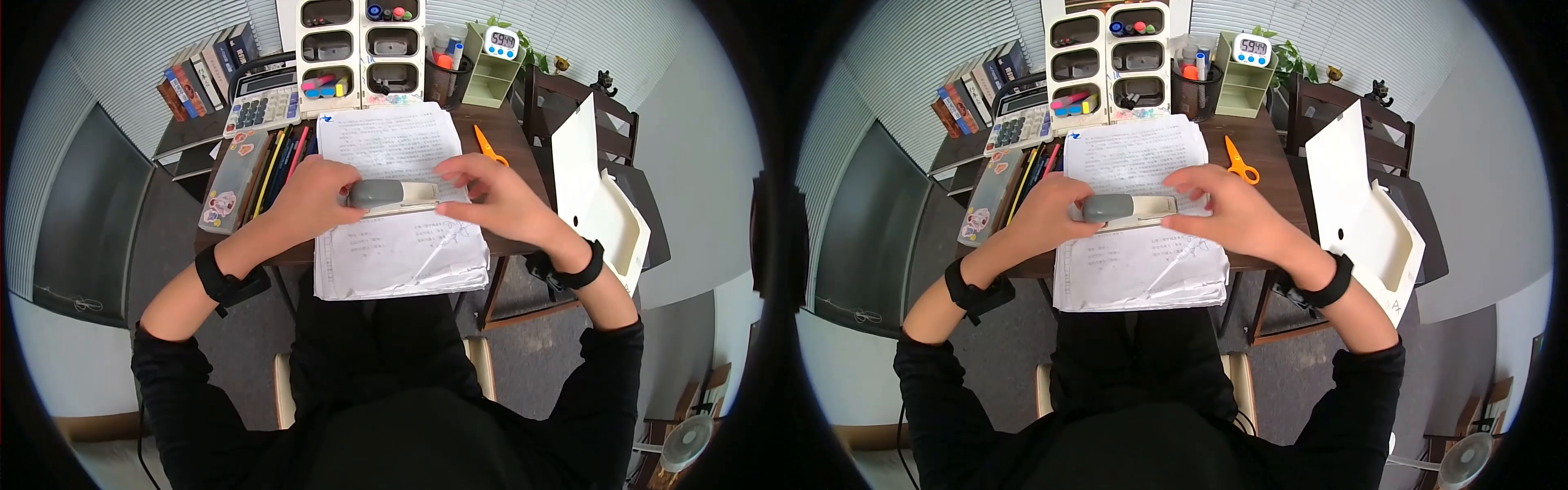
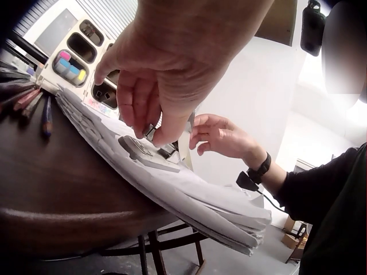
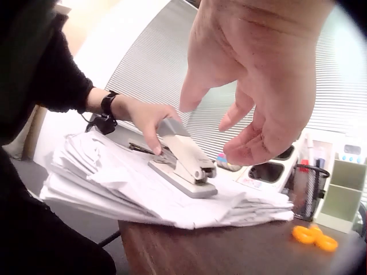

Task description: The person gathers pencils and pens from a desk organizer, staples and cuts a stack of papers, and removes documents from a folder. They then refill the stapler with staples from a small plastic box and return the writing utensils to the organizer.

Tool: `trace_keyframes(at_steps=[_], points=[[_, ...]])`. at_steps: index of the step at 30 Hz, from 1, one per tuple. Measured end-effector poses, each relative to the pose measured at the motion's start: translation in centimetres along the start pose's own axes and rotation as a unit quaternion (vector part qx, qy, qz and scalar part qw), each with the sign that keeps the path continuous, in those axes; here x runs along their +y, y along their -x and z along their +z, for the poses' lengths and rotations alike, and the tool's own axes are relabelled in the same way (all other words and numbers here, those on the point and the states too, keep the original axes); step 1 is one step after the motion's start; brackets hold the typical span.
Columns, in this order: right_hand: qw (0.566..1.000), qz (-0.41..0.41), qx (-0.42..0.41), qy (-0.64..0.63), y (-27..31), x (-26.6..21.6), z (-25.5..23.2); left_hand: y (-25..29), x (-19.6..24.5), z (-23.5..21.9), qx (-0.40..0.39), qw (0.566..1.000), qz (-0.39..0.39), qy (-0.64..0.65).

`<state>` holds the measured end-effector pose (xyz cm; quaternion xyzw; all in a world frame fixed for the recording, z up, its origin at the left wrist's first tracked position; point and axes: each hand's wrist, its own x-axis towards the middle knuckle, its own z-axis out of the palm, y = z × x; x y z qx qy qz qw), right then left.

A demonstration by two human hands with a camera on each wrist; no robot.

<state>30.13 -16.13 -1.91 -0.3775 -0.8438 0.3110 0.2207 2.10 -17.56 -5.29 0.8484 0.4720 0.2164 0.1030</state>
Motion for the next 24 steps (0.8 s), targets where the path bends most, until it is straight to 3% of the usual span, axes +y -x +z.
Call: trace_keyframes(at_steps=[1, 3, 6, 10, 12, 13, 15, 17, 19, 24], points=[[1.000, -0.001, 0.000, -0.001, -0.7, -0.4, 0.8, 0.0, 0.1, 0.0, 0.021, 1.000, 0.018, 0.006], [0.972, -0.176, 0.046, 0.151, -2.1, -0.8, 2.4, 0.0, 0.2, 0.0, 0.039, 0.998, 0.039, 0.008], [0.950, -0.178, 0.003, 0.255, -3.9, -1.8, 4.4, 0.1, 0.2, -0.1, 0.014, 1.000, 0.014, -0.003], [0.953, -0.148, -0.008, 0.263, -4.6, -2.4, 4.1, 0.3, -0.3, -0.1, 0.010, 1.000, 0.013, -0.002], [0.986, -0.043, 0.000, 0.159, -4.3, -2.6, 2.6, 0.3, -0.8, 0.0, 0.021, 0.999, 0.021, 0.017], [0.986, -0.043, -0.002, 0.161, -3.9, -2.2, 2.2, 0.3, -1.1, -0.1, 0.023, 0.999, 0.010, 0.042], [0.995, -0.030, 0.078, -0.050, -3.1, -1.6, 1.4, 0.2, -1.0, -0.4, 0.028, 0.997, 0.001, 0.068], [0.992, -0.035, 0.082, -0.094, -2.1, -1.6, 0.6, 0.1, -0.7, -0.9, 0.035, 0.996, 0.000, 0.079], [0.969, -0.077, 0.126, -0.200, -1.4, -1.2, -0.1, -0.1, -0.6, -1.5, 0.051, 0.996, 0.013, 0.076], [0.908, -0.065, 0.178, -0.373, -0.8, -1.3, -1.5, -0.2, -0.6, -1.8, 0.056, 0.992, 0.008, 0.112]])
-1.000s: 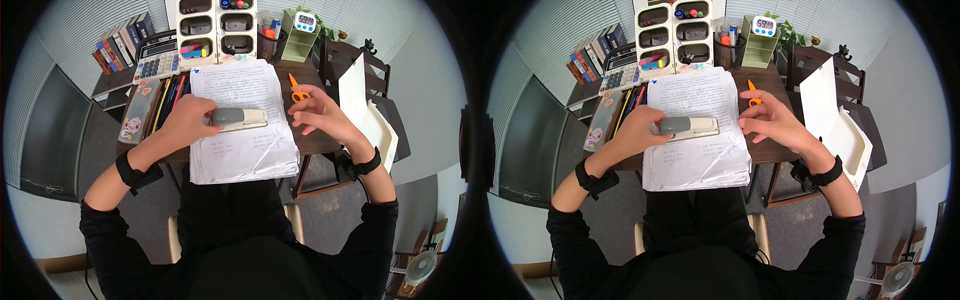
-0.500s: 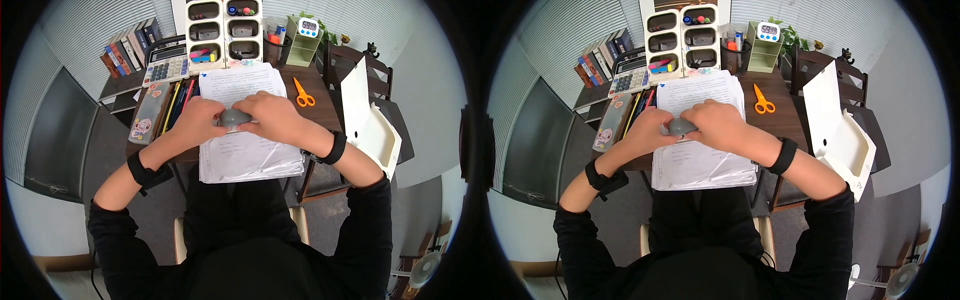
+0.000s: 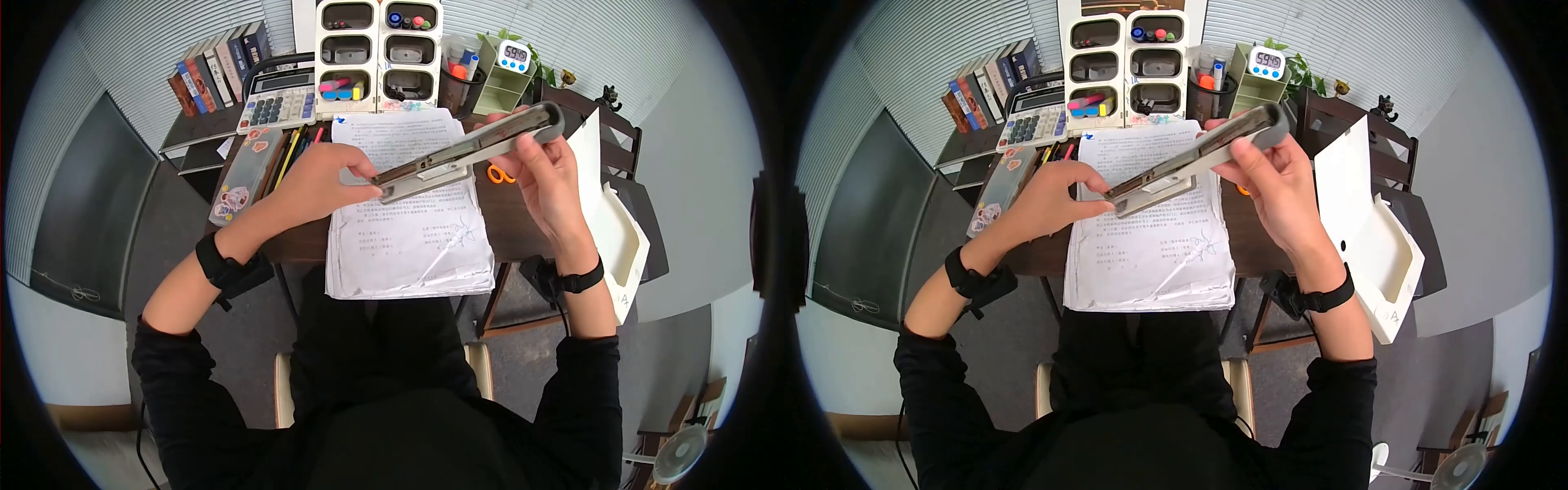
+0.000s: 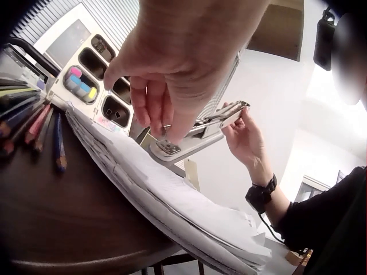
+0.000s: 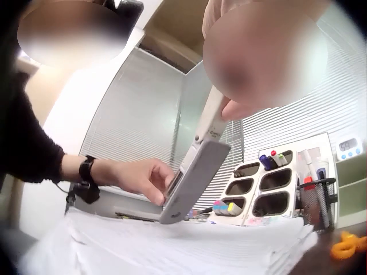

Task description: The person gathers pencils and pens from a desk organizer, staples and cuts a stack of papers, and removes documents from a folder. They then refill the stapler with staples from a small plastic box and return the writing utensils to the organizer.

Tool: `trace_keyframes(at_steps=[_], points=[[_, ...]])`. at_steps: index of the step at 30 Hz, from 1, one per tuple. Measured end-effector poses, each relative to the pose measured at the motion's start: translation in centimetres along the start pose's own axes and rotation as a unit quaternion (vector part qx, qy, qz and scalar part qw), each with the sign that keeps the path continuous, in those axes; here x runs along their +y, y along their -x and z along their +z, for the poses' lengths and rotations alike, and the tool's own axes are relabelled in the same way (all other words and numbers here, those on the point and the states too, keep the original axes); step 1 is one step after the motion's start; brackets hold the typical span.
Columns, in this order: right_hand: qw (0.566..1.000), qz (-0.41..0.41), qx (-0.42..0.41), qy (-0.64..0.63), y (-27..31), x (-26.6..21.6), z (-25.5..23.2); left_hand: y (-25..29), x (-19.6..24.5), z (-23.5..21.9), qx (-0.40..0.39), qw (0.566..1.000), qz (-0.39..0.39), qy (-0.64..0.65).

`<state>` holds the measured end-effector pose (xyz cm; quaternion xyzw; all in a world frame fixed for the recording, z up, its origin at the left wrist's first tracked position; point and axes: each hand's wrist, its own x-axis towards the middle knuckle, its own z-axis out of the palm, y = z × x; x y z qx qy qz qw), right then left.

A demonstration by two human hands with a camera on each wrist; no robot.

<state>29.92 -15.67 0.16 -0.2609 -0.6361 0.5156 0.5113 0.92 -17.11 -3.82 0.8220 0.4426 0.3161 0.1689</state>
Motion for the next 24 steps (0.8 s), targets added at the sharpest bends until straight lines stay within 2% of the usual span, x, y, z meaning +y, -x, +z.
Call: trace_keyframes(at_steps=[2, 6, 9, 10, 11, 12, 13, 15, 17, 18, 19, 21, 22, 24], points=[[0.994, -0.014, 0.002, -0.107, -0.2, 0.1, 0.1, -0.2, -0.2, 0.8, -0.014, 0.997, -0.007, 0.071], [0.992, -0.018, 0.003, -0.122, 0.0, 0.3, 0.6, -0.6, -0.5, 0.9, 0.017, 0.998, -0.020, 0.057], [0.996, -0.059, -0.004, -0.068, 0.6, 0.1, 1.3, -1.1, -0.9, 1.1, 0.010, 0.998, 0.005, 0.054], [0.989, -0.137, -0.060, 0.007, 0.9, -0.2, 1.7, -1.4, -0.7, 1.4, 0.014, 0.999, 0.012, 0.044], [0.967, -0.214, -0.113, 0.081, 1.3, -0.7, 2.3, -1.8, -0.4, 1.6, 0.018, 0.999, 0.020, 0.034], [0.951, -0.235, -0.159, 0.121, 1.8, -1.3, 2.9, -2.2, -0.2, 1.8, 0.018, 0.999, 0.019, 0.034], [0.907, -0.284, -0.230, 0.207, 1.6, -2.0, 2.9, -2.7, -0.1, 1.9, 0.041, 0.999, 0.019, 0.024], [0.831, -0.337, -0.308, 0.319, 2.1, -2.6, 3.9, -3.7, 0.0, 2.3, 0.067, 0.998, 0.017, 0.013], [0.758, -0.375, -0.343, 0.410, 3.2, -3.1, 5.2, -4.4, 0.2, 2.8, 0.125, 0.991, 0.045, 0.017], [0.704, -0.445, -0.318, 0.453, 3.3, -2.3, 5.6, -4.6, 0.5, 3.0, 0.127, 0.991, 0.045, 0.013], [0.704, -0.446, -0.319, 0.452, 3.4, -2.2, 5.8, -4.8, 0.6, 3.3, 0.128, 0.991, 0.045, 0.012], [0.673, -0.461, -0.330, 0.475, 3.6, -2.0, 6.0, -5.1, 0.7, 4.0, 0.164, 0.984, 0.071, -0.004], [0.678, -0.459, -0.327, 0.472, 3.6, -1.9, 6.0, -5.1, 0.6, 4.1, 0.164, 0.984, 0.071, -0.003], [0.680, -0.448, -0.328, 0.479, 3.7, -2.2, 5.8, -4.9, 0.9, 4.2, 0.150, 0.988, 0.027, 0.023]])
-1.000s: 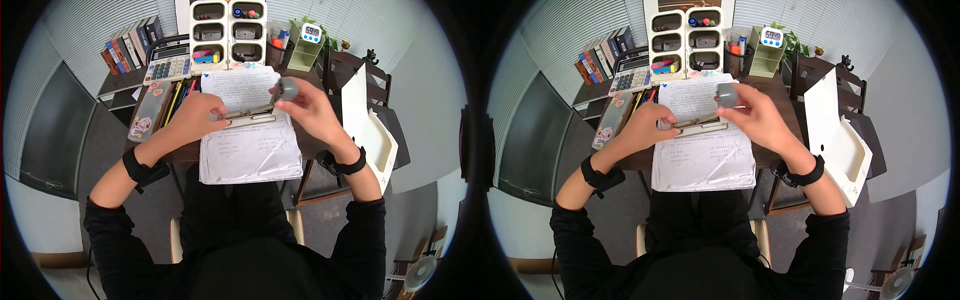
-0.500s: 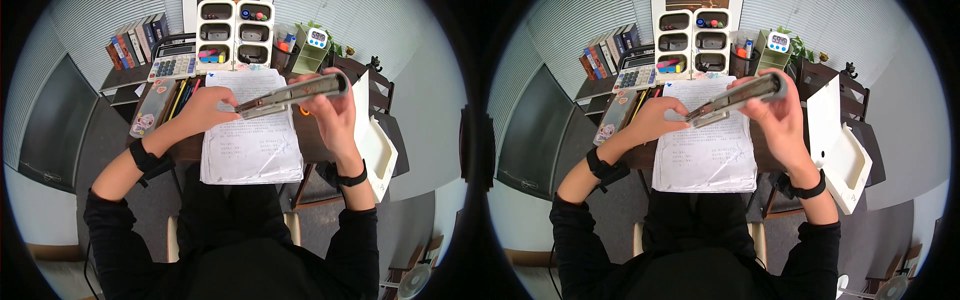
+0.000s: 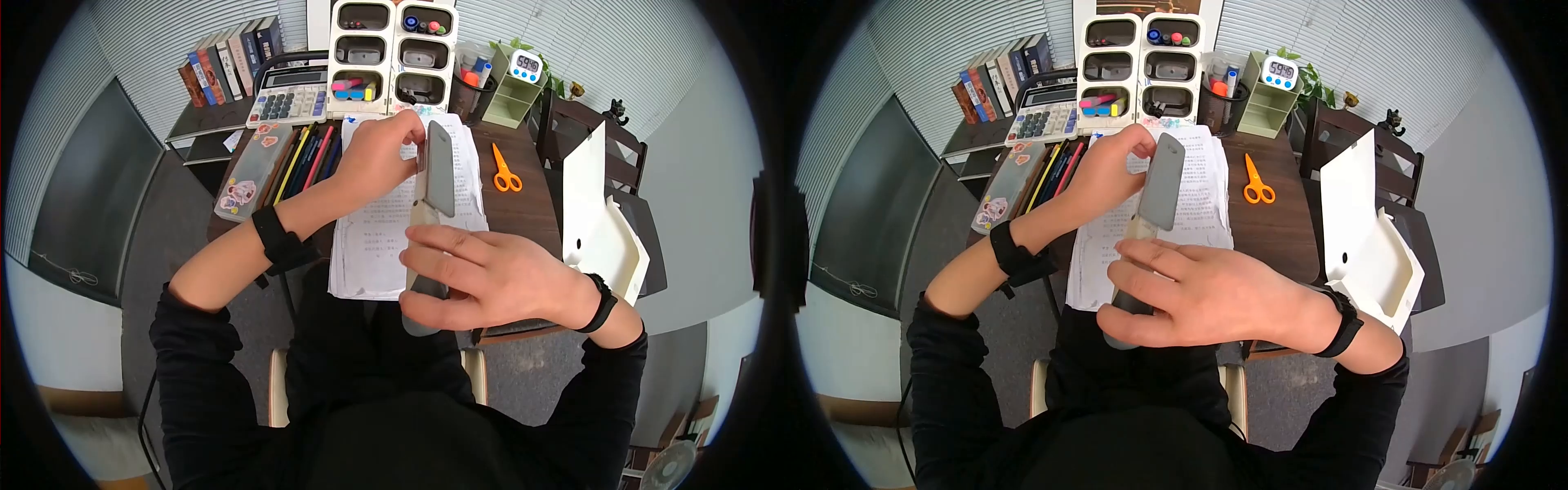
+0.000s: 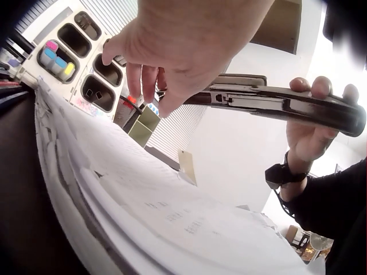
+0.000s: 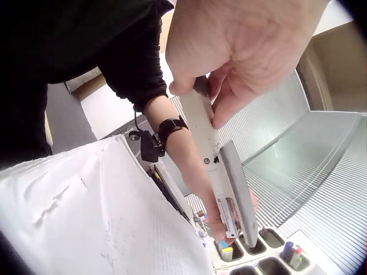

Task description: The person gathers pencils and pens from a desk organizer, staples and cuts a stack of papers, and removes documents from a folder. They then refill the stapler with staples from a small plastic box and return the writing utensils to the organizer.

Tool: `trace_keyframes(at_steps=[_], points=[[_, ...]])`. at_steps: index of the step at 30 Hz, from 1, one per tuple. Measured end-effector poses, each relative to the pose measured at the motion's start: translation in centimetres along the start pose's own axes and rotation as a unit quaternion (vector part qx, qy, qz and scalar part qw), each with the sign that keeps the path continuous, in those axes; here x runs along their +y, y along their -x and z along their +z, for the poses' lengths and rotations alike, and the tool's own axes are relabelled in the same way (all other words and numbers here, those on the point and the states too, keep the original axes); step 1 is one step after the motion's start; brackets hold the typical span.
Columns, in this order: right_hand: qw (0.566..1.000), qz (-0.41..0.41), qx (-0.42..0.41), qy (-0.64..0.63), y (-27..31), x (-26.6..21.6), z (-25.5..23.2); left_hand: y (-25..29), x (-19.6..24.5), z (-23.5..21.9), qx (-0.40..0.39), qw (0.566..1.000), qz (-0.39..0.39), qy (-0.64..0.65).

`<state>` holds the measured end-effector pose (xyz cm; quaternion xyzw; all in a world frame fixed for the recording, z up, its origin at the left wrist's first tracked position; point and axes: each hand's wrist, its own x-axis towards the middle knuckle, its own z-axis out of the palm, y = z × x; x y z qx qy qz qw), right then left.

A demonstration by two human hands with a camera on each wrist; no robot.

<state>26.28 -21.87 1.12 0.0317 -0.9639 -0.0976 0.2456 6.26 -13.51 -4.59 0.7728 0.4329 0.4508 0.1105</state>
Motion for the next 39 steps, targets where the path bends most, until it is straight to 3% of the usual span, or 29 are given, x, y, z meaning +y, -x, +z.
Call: trace_keyframes(at_steps=[9, 19, 22, 28, 30, 34, 36, 39], points=[[0.996, 0.013, 0.002, 0.091, 1.6, 2.2, -0.9, 1.6, -1.9, -0.1, -0.047, 0.990, -0.098, 0.088], [0.993, -0.007, 0.000, 0.115, 2.3, 1.8, -0.5, 1.5, -1.0, -1.6, -0.113, 0.984, -0.086, 0.109], [0.997, -0.034, 0.001, 0.071, 2.6, 1.2, 0.7, 1.3, -0.7, -1.5, -0.135, 0.981, -0.093, 0.101], [0.998, -0.049, -0.033, 0.036, 2.8, 0.9, 1.3, 1.3, -0.5, -0.7, -0.174, 0.981, -0.006, 0.085], [0.999, -0.030, -0.034, 0.026, 3.0, 0.8, 1.2, 1.4, -0.7, -0.9, -0.144, 0.987, 0.063, 0.010], [0.994, -0.065, -0.059, 0.069, 2.9, 0.5, 0.8, 1.4, -0.5, -1.8, -0.183, 0.978, 0.083, -0.060], [0.992, -0.071, -0.062, 0.081, 2.8, 0.4, 0.5, 2.0, -0.6, -1.6, -0.143, 0.972, 0.128, -0.132], [0.994, -0.053, -0.056, 0.076, 2.8, 0.6, -0.1, 2.0, -0.7, -2.2, -0.200, 0.968, 0.068, -0.137]])
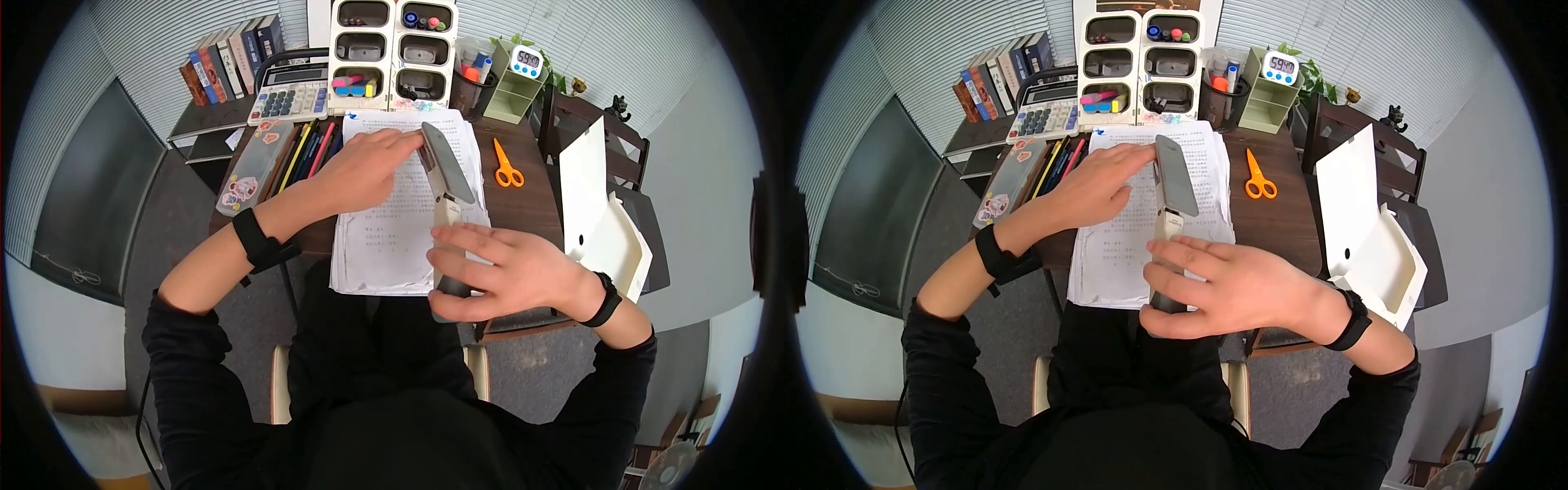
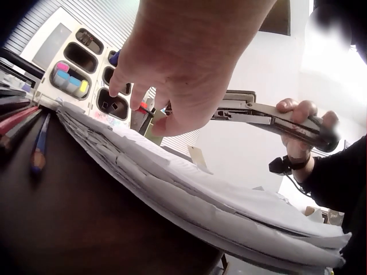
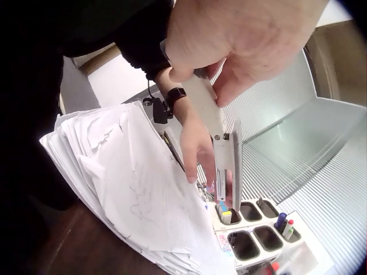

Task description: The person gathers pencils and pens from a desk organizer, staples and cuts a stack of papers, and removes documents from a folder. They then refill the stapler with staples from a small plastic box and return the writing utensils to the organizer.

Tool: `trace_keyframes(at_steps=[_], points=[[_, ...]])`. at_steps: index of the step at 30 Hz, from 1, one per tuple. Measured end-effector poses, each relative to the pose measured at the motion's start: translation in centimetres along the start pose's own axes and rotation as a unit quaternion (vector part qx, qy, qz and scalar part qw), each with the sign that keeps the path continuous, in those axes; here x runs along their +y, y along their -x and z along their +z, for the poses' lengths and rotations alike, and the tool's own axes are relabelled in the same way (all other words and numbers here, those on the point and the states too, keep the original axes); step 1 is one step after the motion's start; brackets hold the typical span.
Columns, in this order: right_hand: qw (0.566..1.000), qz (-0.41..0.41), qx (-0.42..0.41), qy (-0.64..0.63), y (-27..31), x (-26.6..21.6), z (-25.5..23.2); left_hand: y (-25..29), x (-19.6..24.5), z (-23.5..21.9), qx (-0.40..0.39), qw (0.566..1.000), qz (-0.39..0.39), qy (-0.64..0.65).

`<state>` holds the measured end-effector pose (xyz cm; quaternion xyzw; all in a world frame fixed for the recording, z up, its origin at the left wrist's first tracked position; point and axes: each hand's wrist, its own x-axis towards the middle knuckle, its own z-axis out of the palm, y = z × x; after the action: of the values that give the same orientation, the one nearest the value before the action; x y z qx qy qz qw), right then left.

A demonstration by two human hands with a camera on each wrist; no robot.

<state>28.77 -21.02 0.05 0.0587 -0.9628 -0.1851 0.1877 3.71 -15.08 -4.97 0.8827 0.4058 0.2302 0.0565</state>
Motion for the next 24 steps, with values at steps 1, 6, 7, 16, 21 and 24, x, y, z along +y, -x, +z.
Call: trace_keyframes(at_steps=[1, 6, 7, 16, 21, 24], points=[[0.999, 0.021, 0.016, -0.021, 0.1, 0.2, -0.3, 0.1, 0.0, -0.1, 0.000, 1.000, 0.000, 0.000], [0.917, 0.192, 0.205, -0.284, 1.7, 1.9, -0.4, 0.5, 0.8, -0.5, 0.041, 0.999, -0.034, 0.005], [0.887, 0.216, 0.278, -0.298, 1.8, 2.0, 0.2, 0.6, 0.8, -0.4, 0.042, 0.999, -0.034, 0.005], [0.545, 0.473, 0.478, -0.501, 4.1, 1.8, 1.9, 3.3, 1.2, -0.4, 0.041, 0.987, 0.023, -0.156], [0.414, 0.506, 0.521, -0.548, 5.1, 2.1, 2.6, 3.5, 1.0, 0.7, 0.016, 0.995, 0.013, -0.096], [0.445, 0.511, 0.512, -0.529, 5.7, 1.9, 2.6, 2.9, 0.3, 0.2, 0.009, 0.995, -0.002, -0.094]])
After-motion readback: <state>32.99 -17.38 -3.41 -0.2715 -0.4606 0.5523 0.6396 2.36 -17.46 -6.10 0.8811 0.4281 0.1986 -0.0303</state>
